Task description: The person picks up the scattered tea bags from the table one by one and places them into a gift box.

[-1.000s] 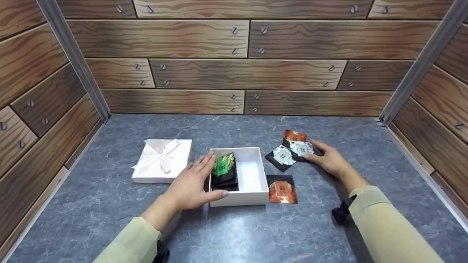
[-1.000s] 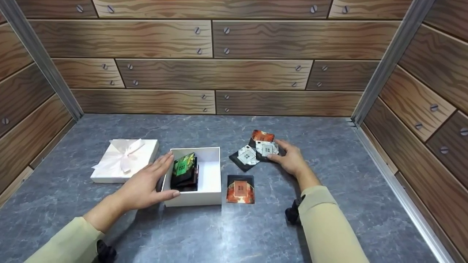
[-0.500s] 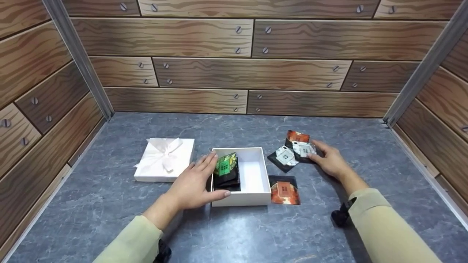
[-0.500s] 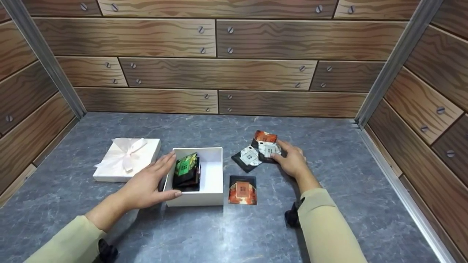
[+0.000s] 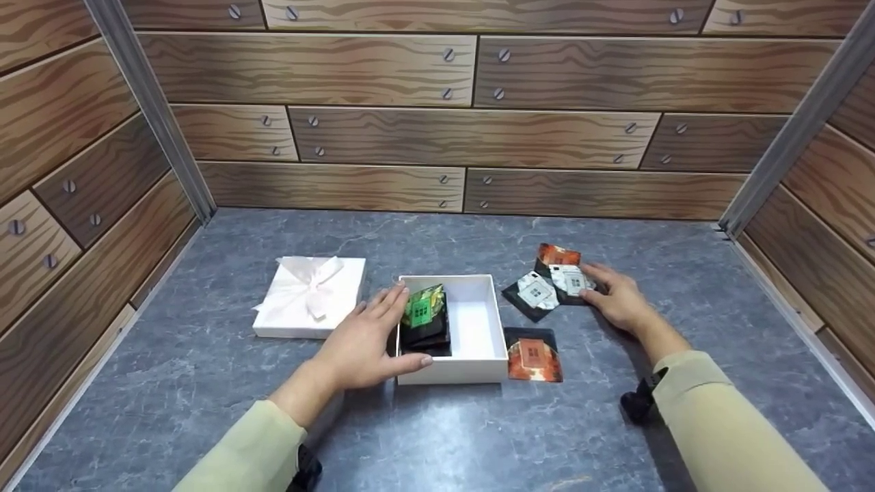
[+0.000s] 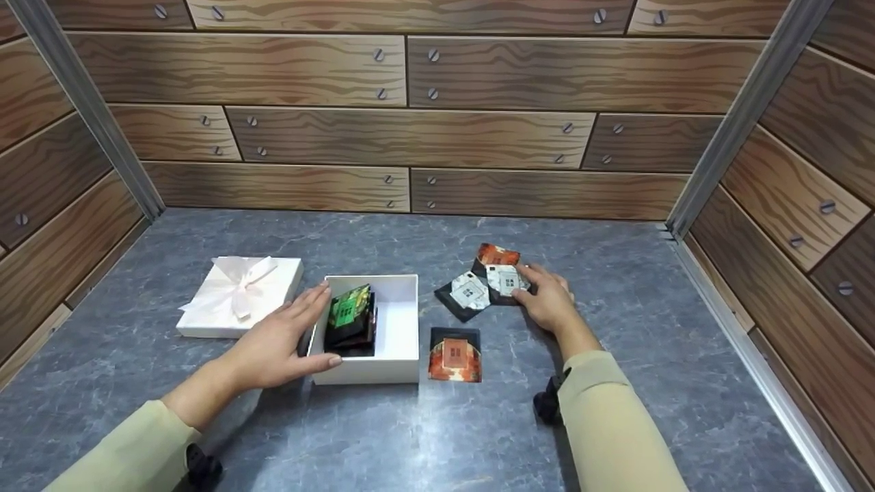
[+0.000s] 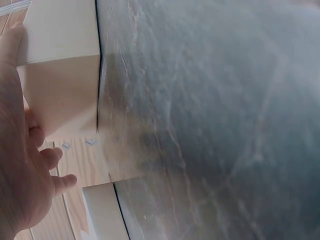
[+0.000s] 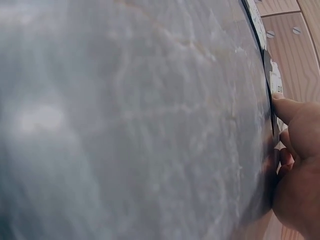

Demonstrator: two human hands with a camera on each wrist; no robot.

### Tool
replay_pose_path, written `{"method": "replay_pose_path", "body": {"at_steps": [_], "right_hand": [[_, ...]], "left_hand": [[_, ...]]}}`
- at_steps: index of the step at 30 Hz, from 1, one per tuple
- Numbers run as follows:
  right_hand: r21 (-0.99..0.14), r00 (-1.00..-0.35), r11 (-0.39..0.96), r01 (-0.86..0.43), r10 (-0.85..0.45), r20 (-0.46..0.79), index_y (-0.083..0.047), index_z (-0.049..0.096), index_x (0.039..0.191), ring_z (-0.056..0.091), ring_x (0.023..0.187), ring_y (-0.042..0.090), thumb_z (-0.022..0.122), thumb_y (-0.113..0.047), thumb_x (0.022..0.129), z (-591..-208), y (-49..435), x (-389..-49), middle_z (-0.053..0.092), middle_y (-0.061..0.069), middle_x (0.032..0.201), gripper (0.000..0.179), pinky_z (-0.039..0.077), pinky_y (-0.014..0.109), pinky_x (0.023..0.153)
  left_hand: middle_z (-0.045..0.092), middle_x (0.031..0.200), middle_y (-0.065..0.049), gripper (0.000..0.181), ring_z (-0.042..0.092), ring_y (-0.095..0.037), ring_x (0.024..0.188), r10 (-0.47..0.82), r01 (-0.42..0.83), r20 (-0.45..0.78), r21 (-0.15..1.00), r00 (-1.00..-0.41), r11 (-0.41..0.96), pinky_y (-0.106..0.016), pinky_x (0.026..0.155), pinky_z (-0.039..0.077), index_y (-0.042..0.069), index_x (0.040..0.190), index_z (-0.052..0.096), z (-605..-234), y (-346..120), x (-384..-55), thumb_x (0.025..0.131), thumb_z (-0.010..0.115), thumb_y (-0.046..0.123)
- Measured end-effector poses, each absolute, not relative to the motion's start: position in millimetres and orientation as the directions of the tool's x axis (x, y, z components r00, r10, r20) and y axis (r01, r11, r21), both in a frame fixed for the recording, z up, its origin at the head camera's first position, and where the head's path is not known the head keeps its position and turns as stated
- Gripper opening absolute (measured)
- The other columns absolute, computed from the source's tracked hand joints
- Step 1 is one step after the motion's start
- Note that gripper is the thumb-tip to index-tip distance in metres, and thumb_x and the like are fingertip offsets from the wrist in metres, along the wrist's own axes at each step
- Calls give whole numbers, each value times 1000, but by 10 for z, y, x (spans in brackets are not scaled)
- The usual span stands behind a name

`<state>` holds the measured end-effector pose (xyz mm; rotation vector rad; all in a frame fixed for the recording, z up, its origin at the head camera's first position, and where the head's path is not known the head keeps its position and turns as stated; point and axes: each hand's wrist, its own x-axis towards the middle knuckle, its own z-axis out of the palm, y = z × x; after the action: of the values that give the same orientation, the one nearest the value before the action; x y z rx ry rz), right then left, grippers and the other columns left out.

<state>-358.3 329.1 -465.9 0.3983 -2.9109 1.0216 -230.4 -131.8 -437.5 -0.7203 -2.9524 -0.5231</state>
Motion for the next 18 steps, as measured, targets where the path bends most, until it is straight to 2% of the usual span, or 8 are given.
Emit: {"method": "replay_pose_path", "body": {"at_steps": [11,18], "right_hand": [[-613,-965,749,-252,-239,104,5,49,154,29,149,57,65,-12,104,-4649,3310,-3593,39,35,158,54,20,67,123],[-619,-975,757,-209,-212,70,1,47,157,34,145,58,66,-16,105,-4634,3316,-3572,41,39,153,58,24,69,120]], "left_hand": [[18,176,-10,119,25,-38,159,441,462,138,320,-887,827,-62,125,25,5,170,20,-4375,-1316,-2305,90,48,89],[17,176,-9,121,24,-39,159,438,457,132,317,-889,831,-62,125,25,6,170,19,-4373,-1315,-2317,88,45,92]]}}
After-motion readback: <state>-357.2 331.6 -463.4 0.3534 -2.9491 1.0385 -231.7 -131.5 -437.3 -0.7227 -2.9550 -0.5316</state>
